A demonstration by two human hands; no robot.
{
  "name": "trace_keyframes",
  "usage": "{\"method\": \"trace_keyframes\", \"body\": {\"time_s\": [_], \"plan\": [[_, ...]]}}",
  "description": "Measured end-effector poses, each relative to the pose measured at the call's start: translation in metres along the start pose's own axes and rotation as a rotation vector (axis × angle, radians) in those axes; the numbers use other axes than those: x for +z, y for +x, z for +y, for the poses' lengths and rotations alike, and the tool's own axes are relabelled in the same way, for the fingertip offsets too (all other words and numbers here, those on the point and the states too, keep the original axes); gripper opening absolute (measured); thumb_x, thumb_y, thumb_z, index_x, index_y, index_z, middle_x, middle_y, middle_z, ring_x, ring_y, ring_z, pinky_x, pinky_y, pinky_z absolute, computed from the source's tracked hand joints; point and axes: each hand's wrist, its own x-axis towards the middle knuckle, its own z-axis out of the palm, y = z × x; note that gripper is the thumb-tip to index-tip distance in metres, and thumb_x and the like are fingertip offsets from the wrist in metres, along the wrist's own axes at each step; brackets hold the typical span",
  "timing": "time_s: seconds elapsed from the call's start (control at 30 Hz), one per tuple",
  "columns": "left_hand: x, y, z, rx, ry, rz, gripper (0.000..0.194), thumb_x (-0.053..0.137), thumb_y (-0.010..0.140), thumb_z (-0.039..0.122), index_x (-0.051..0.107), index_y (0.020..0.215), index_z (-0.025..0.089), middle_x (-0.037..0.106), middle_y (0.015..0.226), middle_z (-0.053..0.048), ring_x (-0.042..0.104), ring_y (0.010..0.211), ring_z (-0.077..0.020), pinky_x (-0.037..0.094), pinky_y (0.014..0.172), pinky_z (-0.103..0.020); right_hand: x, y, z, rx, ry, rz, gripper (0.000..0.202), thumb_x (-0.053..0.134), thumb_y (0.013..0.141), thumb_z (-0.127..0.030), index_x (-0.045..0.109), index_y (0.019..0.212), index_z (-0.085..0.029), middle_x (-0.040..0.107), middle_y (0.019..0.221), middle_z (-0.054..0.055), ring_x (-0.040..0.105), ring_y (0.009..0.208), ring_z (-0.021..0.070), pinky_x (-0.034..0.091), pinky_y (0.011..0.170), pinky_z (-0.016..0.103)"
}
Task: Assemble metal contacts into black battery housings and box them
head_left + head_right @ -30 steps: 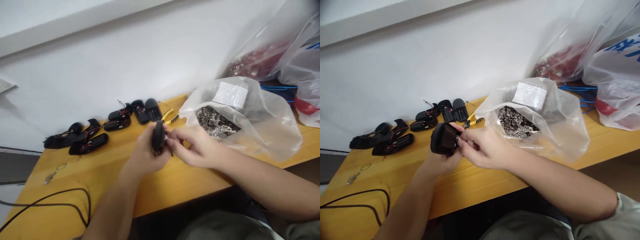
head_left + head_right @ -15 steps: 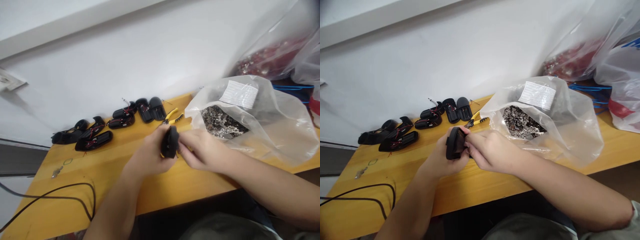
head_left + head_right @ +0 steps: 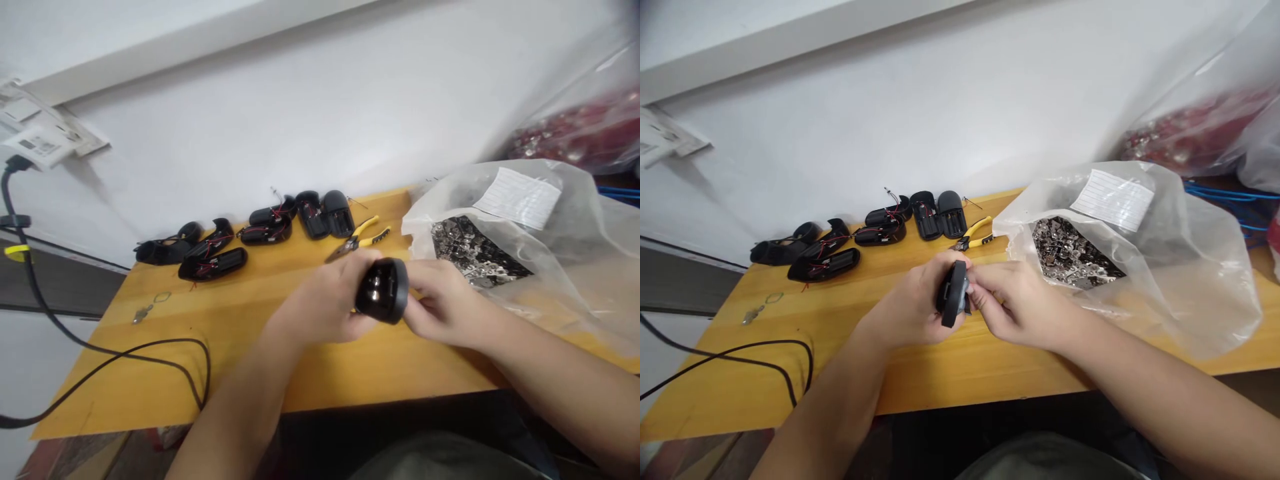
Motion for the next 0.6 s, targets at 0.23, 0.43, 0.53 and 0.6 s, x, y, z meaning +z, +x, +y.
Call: {"method": "trace_keyframes", "body": {"time_s": [0.23, 0.43, 0.53, 0.6], "plan": [[0.001, 0.0, -0.001, 0.024, 0.135, -0.022, 0.046, 0.064, 0.087, 0.019, 0.045, 0.129, 0.02, 0.067, 0.112, -0.009, 0.07, 0.096, -0.0222, 0.058, 0.085, -0.034, 0.002, -0.008, 0.001, 0.059, -0.005, -0.002, 0.021, 0.049, 0.081, -0.005, 0.042, 0.072, -0.022, 0.044, 0.055, -0.006, 0.04, 0.043, 0.0073, 0.032, 0.042, 0.019], [0.0, -0.002, -0.004, -0.004, 0.094, -0.037, 0.049, 0.066, 0.083, 0.016, 0.047, 0.127, 0.021, 0.067, 0.105, -0.006, 0.067, 0.087, -0.0181, 0.054, 0.078, -0.03, -0.005, -0.003, 0.003, 0.281, 0.311, -0.129, 0.022, 0.056, 0.09, -0.009, 0.057, 0.07, -0.018, 0.055, 0.059, -0.003, 0.046, 0.049, 0.009, 0.035, 0.045, 0.02], [-0.002, -0.002, 0.001, -0.029, 0.107, -0.072, 0.049, 0.069, 0.078, 0.011, 0.048, 0.122, 0.021, 0.066, 0.102, -0.004, 0.065, 0.083, -0.0165, 0.052, 0.074, -0.028, -0.011, 0.001, 0.007, 0.428, 0.586, -0.248, 0.023, 0.065, 0.095, -0.017, 0.065, 0.072, -0.016, 0.063, 0.064, 0.001, 0.053, 0.054, 0.0108, 0.042, 0.051, 0.022], [-0.004, 0.0, 0.009, -0.063, 0.093, -0.091, 0.044, 0.069, 0.078, 0.01, 0.051, 0.116, 0.022, 0.067, 0.1, -0.003, 0.065, 0.084, -0.016, 0.052, 0.075, -0.028, -0.014, 0.002, 0.01, 0.508, 0.737, -0.293, 0.021, 0.07, 0.096, -0.023, 0.071, 0.078, -0.013, 0.07, 0.07, 0.004, 0.059, 0.059, 0.0119, 0.049, 0.058, 0.023]]}}
